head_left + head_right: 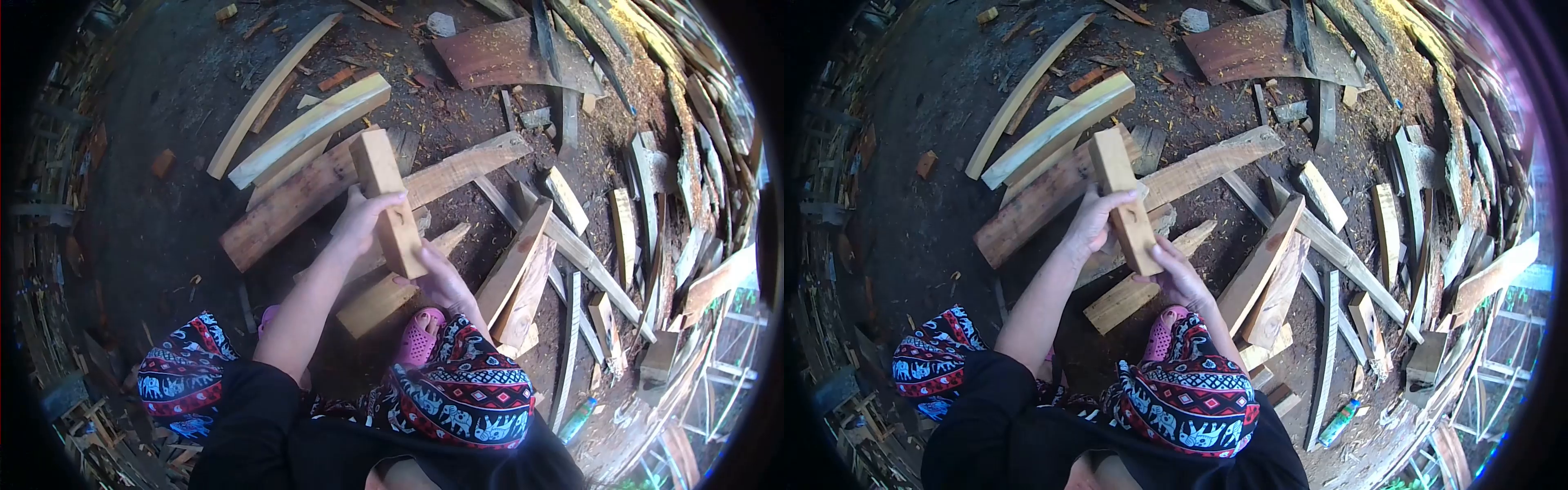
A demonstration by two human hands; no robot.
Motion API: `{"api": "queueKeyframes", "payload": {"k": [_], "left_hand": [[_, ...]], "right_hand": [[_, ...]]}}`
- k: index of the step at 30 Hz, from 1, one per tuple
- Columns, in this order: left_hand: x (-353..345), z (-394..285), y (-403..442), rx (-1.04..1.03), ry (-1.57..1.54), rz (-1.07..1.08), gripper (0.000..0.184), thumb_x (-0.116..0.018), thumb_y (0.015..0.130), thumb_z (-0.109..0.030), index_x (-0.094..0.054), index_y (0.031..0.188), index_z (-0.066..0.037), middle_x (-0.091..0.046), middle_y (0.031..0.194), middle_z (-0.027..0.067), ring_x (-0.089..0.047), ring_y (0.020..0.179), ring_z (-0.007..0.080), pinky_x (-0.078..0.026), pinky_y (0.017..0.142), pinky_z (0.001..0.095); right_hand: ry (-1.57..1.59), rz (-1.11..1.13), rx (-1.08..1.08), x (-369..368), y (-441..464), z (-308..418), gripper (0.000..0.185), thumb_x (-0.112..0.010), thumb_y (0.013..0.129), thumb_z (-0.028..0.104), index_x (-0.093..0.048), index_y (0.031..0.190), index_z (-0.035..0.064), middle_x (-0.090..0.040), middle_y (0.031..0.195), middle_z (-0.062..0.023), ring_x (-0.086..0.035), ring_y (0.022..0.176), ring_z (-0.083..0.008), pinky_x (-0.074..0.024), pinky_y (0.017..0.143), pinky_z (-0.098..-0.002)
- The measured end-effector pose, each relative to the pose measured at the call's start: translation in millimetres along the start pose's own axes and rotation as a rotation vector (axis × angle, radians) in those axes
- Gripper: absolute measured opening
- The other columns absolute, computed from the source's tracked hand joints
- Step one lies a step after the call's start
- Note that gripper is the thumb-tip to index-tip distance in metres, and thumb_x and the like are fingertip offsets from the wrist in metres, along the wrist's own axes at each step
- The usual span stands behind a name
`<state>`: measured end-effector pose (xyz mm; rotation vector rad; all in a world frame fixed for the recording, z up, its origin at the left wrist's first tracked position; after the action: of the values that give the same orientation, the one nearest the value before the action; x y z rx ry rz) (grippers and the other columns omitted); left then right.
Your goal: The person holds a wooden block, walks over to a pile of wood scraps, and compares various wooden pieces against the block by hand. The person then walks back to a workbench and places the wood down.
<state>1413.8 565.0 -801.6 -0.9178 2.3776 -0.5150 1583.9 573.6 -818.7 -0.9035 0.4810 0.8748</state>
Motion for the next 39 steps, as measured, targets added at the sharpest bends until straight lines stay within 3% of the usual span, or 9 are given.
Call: {"api": "queueKeyframes", "payload": {"k": [6,11,15,24,29,33,35,38,39], "left_hand": [[-9,1,0,-0.08,0.145,0.064,0.07,-0.076,0.078,-0.014,-0.033,0.131,-0.001,-0.048,0.123,0.0154,-0.051,0.116,0.0243,-0.043,0.098,0.0444],[-33,-11,-18,-0.008,0.065,0.142,0.059,-0.071,0.085,-0.022,-0.039,0.132,-0.007,-0.05,0.123,0.0095,-0.049,0.115,0.0203,-0.038,0.096,0.0433],[-34,-5,-14,0.079,0.007,0.195,0.06,-0.074,0.082,-0.02,-0.044,0.131,-0.003,-0.057,0.114,0.0088,-0.056,0.102,0.0163,-0.045,0.092,0.0347],[-26,12,-7,0.042,-0.209,0.22,0.047,-0.068,0.089,-0.022,-0.048,0.13,-0.011,-0.056,0.12,0.0032,-0.052,0.115,0.0179,-0.042,0.098,0.0414],[-5,17,5,0.028,-0.24,0.192,0.044,-0.064,0.092,-0.018,-0.046,0.131,-0.011,-0.057,0.123,0.0048,-0.055,0.115,0.0204,-0.045,0.098,0.0412],[15,8,12,0.014,-0.228,0.142,0.038,-0.064,0.092,-0.017,-0.05,0.126,-0.009,-0.059,0.117,0.0044,-0.057,0.11,0.0197,-0.047,0.095,0.0396],[13,-5,14,0.036,-0.237,0.132,0.035,-0.065,0.091,-0.015,-0.052,0.122,-0.008,-0.059,0.114,0.0044,-0.057,0.108,0.0186,-0.048,0.093,0.0375],[12,-18,32,0.099,-0.215,0.127,0.037,-0.065,0.09,-0.017,-0.052,0.124,-0.008,-0.059,0.115,0.0043,-0.057,0.108,0.0189,-0.047,0.093,0.0382],[11,-30,43,0.06,-0.148,0.157,0.039,-0.066,0.09,-0.018,-0.052,0.126,-0.009,-0.059,0.115,0.0045,-0.057,0.108,0.019,-0.047,0.093,0.0383]], "right_hand": [[0.179,0.076,-0.053,25,8,-9,0.059,-0.059,0.093,0.041,-0.043,0.138,0.0051,-0.057,0.124,-0.0146,-0.06,0.108,-0.026,-0.0546,0.081,-0.0384],[0.356,0.22,-0.005,35,7,-6,0.073,-0.051,0.09,0.061,-0.044,0.138,0.0065,-0.057,0.125,-0.0174,-0.061,0.103,-0.0361,-0.0504,0.07,-0.0343],[0.451,0.219,-0.037,33,3,-7,0.072,-0.051,0.09,0.062,-0.045,0.138,0.0089,-0.058,0.123,-0.017,-0.061,0.101,-0.0361,-0.0506,0.069,-0.0342],[0.481,0.293,-0.065,15,8,-4,0.074,-0.037,0.093,0.067,-0.042,0.141,0.0118,-0.057,0.123,-0.0256,-0.064,0.098,-0.0345,-0.0533,0.072,-0.0352],[0.264,0.033,-0.126,23,5,-9,0.072,-0.04,0.094,0.063,-0.043,0.138,0.0059,-0.06,0.122,-0.0169,-0.064,0.102,-0.0321,-0.0554,0.08,-0.0397],[0.069,-0.147,-0.056,45,0,-17,0.054,-0.045,0.097,0.054,-0.061,0.11,0.0039,-0.066,0.092,-0.0109,-0.067,0.078,-0.02,-0.0551,0.066,-0.0306],[-0.309,-0.479,0.058,69,-10,0,0.044,-0.049,0.099,0.045,-0.062,0.08,0.0072,-0.057,0.065,0.0001,-0.053,0.05,-0.0091,-0.0419,0.044,-0.023],[-0.154,-0.589,0.277,91,-5,6,0.045,-0.052,0.099,0.04,-0.056,0.065,0.0113,-0.046,0.055,0.0058,-0.037,0.039,-0.0036,-0.0258,0.035,-0.0219],[-0.276,-0.613,0.326,93,-7,15,0.047,-0.054,0.098,0.038,-0.055,0.062,0.0084,-0.047,0.055,0.0034,-0.042,0.046,-0.0052,-0.0324,0.042,-0.0239]]}}
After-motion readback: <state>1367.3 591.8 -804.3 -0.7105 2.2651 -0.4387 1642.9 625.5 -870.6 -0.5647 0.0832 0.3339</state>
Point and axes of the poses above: each hand's wrist, its own y-axis towards the middle knuckle, its own x-axis out of the back of the hand, z = x × y, the point moved 7 cm from there along y, towards the middle knuckle
